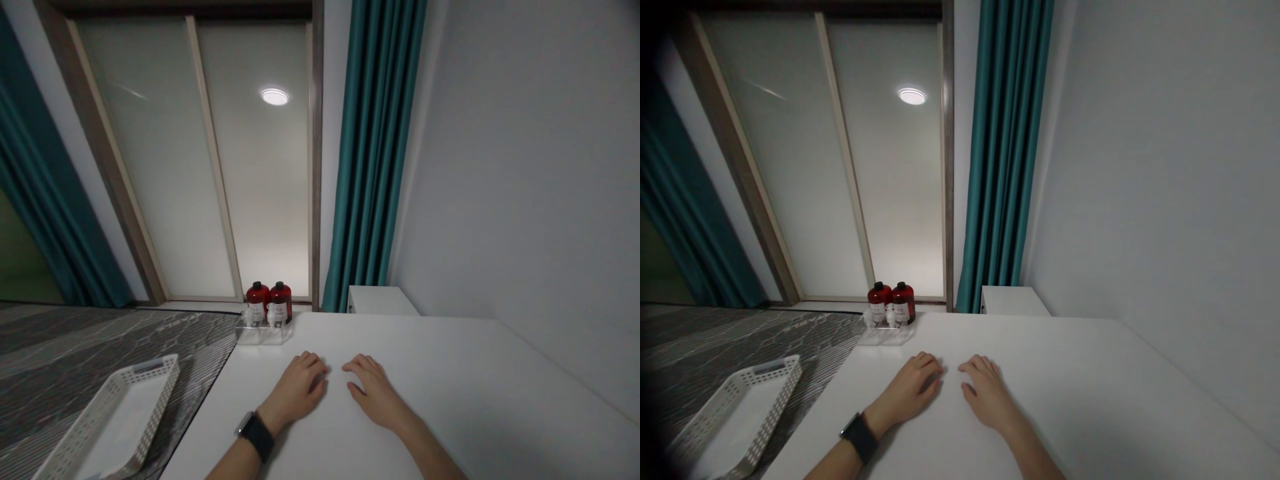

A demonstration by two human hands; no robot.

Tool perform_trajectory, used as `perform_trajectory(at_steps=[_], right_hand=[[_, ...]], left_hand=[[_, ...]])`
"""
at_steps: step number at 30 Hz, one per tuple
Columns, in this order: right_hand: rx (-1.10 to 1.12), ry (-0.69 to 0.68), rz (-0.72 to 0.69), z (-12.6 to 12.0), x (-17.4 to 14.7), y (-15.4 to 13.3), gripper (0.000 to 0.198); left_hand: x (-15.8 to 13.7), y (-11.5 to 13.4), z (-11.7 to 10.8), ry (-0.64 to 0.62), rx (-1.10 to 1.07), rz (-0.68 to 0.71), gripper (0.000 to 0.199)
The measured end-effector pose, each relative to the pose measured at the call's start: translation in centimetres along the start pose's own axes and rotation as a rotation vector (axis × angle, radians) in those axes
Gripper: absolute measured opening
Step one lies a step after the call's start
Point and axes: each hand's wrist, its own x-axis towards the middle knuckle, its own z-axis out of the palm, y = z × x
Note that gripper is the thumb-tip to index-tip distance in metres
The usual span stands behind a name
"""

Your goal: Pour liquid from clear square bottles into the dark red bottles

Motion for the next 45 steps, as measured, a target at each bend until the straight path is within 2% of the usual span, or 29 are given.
perform_trajectory(at_steps=[25, 32, 39, 42, 45], right_hand=[[-0.026, 0.009, -0.023, -0.2, -0.1, 0.0, 0.033], [-0.021, -0.011, -0.019, 0.1, -0.1, 0.5, 0.033], [-0.032, -0.01, -0.03, 0.1, -0.1, 0.5, 0.033], [-0.046, -0.004, -0.031, 0.2, -0.2, 0.4, 0.032], [-0.059, 0.008, -0.029, 0.3, -0.2, 0.4, 0.031]], left_hand=[[-0.1, 0.0, -0.4, -0.005, 0.021, 0.035, 0.017], [-0.3, 0.4, -1.1, -0.06, 0.055, 0.041, 0.019], [-0.3, 0.0, -2.8, -0.147, 0.164, 0.093, 0.015], [-0.6, -0.9, -3.4, -0.11, 0.158, 0.081, 0.014], [-1.3, -1.9, -3.7, -0.029, 0.159, 0.005, 0.017]])
